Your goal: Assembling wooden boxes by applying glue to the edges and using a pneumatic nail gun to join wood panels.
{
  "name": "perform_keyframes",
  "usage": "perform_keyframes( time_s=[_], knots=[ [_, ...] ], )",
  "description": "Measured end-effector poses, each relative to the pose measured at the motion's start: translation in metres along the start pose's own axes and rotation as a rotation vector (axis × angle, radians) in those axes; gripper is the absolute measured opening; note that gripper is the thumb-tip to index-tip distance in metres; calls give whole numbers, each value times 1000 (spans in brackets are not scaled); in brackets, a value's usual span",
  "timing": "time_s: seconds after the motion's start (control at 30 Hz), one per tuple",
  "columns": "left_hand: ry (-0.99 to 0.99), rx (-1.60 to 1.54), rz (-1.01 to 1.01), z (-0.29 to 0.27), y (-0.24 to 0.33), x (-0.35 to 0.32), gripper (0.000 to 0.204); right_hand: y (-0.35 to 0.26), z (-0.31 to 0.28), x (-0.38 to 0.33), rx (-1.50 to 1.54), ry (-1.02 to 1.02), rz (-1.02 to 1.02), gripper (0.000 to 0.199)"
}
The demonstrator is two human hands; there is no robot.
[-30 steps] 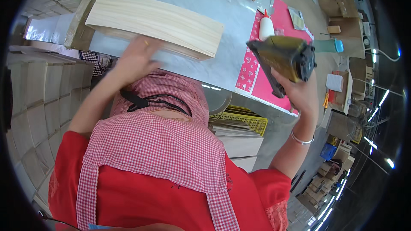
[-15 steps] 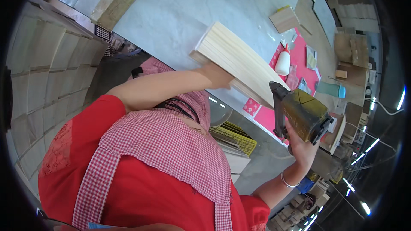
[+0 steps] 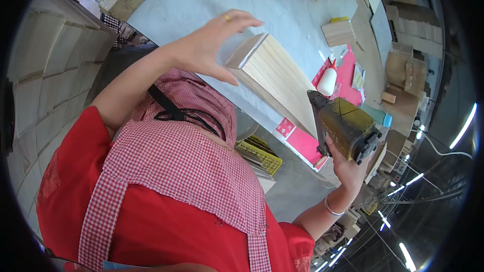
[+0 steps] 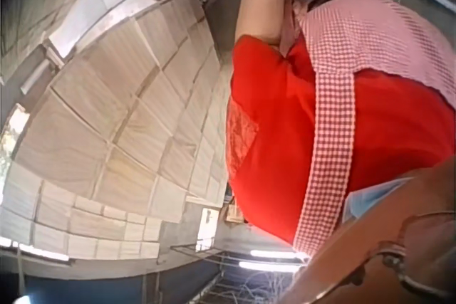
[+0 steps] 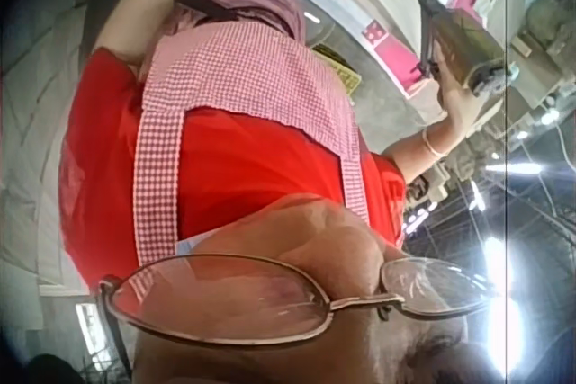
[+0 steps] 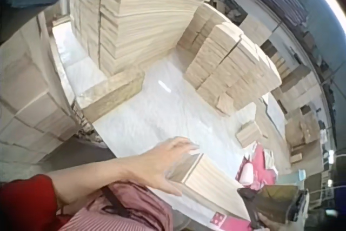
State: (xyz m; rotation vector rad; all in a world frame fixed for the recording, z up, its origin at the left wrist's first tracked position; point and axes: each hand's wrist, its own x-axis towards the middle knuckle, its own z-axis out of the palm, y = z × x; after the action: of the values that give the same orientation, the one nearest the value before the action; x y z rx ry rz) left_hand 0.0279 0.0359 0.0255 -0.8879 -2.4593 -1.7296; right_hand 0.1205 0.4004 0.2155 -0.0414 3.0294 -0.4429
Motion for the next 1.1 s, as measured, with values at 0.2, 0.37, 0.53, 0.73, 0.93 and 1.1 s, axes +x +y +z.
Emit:
perform_keyframes(
  time_s=[0.2, 0.37, 0.53, 0.73, 0.93, 1.1],
  knots=[
    [-8, -35, 61, 19, -7, 17, 95, -7, 5, -1, 77, -9, 142, 27],
    [-73, -43, 9, 19, -6, 23, 93, -27, 8, 3, 161, -127, 344, 47],
    [-55, -65, 23, 20, -2, 25, 91, -35, 9, 5, 121, -134, 418, 45],
    [-36, -147, 25, 27, -8, 23, 91, -29, 11, 6, 143, -143, 396, 44],
    [-58, -133, 21, 30, -10, 22, 92, -26, 12, 6, 134, -142, 429, 45],
    [-80, -122, 17, 29, -10, 22, 92, -27, 16, 12, 163, -8, 81, 26]
  ],
)
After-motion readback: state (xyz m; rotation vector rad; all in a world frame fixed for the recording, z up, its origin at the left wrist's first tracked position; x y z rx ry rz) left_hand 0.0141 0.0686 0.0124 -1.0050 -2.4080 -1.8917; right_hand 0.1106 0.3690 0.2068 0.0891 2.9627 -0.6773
